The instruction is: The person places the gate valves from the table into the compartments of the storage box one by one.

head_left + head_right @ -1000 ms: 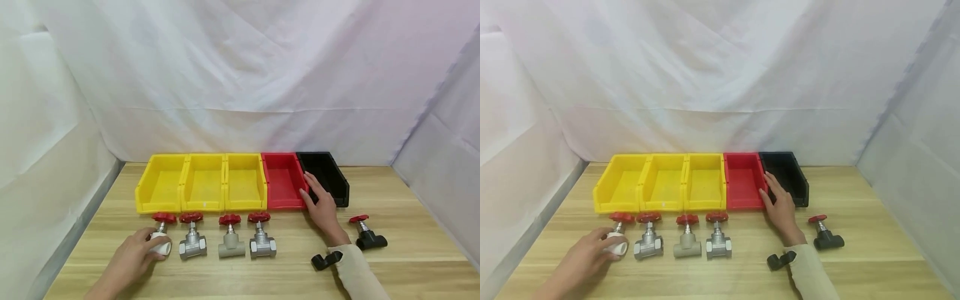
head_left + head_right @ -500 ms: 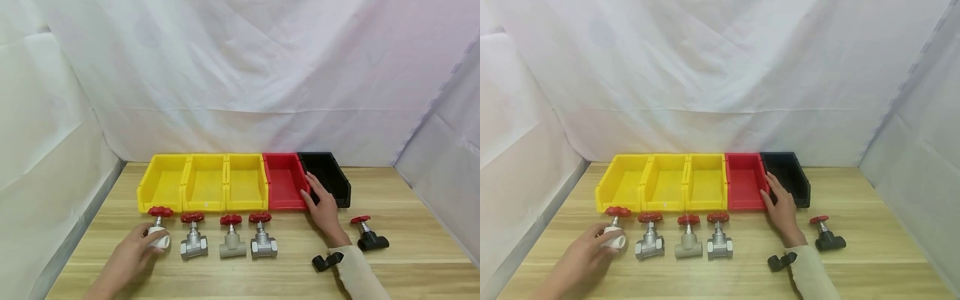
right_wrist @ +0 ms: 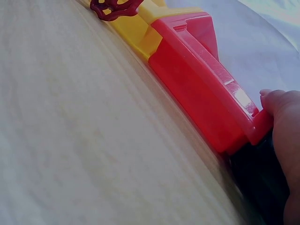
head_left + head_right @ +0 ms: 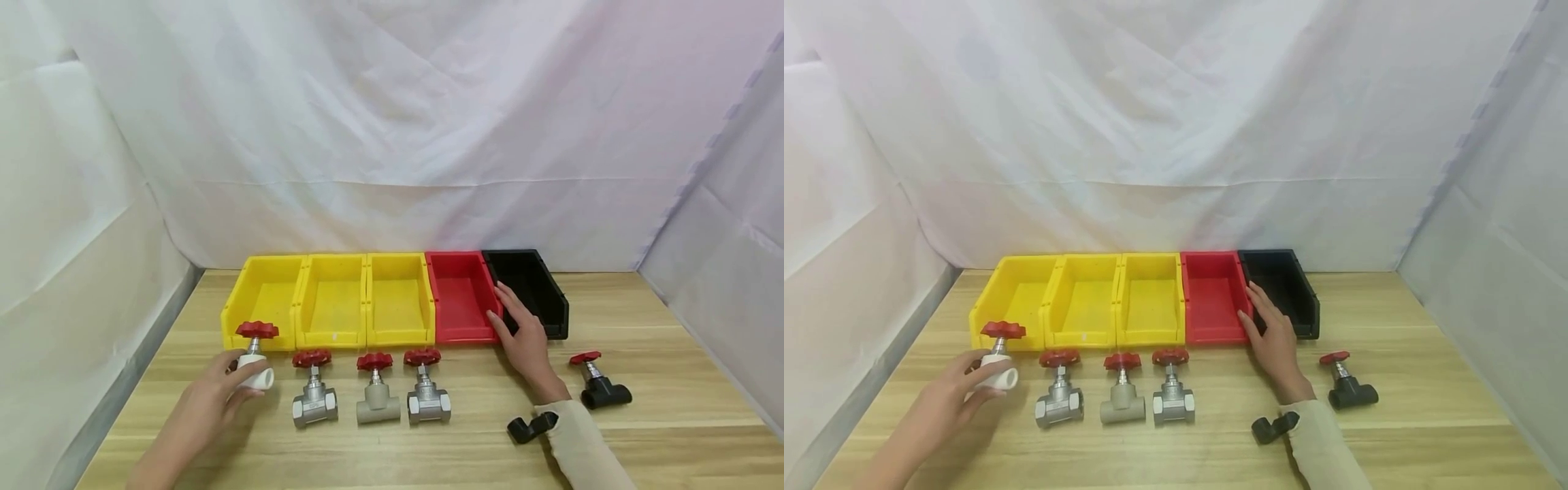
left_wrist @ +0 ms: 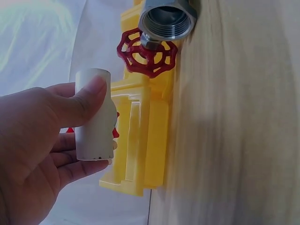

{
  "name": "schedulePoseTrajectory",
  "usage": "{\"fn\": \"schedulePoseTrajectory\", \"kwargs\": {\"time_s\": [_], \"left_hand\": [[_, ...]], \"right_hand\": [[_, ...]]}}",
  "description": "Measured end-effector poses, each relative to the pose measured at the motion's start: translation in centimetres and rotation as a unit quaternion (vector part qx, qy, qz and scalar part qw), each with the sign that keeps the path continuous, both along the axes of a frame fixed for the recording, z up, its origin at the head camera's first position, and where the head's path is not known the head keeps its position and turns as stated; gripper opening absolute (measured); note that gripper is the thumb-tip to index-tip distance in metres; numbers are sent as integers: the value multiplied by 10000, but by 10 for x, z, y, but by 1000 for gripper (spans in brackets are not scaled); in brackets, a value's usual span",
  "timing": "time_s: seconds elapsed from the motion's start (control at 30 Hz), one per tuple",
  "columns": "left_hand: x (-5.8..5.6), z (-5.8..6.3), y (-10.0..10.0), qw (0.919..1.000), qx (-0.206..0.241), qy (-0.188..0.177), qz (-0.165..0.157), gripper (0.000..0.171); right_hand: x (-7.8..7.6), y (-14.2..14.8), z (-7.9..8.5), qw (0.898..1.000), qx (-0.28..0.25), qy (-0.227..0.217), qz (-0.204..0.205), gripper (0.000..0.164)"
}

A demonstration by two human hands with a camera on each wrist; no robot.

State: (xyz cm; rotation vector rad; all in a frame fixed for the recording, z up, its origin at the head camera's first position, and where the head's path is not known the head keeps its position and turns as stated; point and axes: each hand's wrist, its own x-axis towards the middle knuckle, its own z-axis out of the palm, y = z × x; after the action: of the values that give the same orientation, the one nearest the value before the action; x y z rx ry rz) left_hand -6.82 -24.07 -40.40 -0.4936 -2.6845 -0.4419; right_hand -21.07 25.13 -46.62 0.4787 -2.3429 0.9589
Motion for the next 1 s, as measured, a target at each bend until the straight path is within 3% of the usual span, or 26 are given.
{"fn": "schedulePoseTrajectory", "kwargs": {"time_s": [0.33, 0.73, 1.0], "left_hand": [[-21, 1, -7, 9992, 40, 372, -165, 49], [-51, 0, -9, 9990, -313, 314, 91, 46], [-69, -1, -10, 9992, -301, 36, 261, 44]], "right_hand": [[1, -1, -1, 9998, -9, -175, -41, 56], [4, -2, 0, 9998, -26, -158, -75, 54], [3, -2, 1, 9999, -79, -69, -64, 54]]}}
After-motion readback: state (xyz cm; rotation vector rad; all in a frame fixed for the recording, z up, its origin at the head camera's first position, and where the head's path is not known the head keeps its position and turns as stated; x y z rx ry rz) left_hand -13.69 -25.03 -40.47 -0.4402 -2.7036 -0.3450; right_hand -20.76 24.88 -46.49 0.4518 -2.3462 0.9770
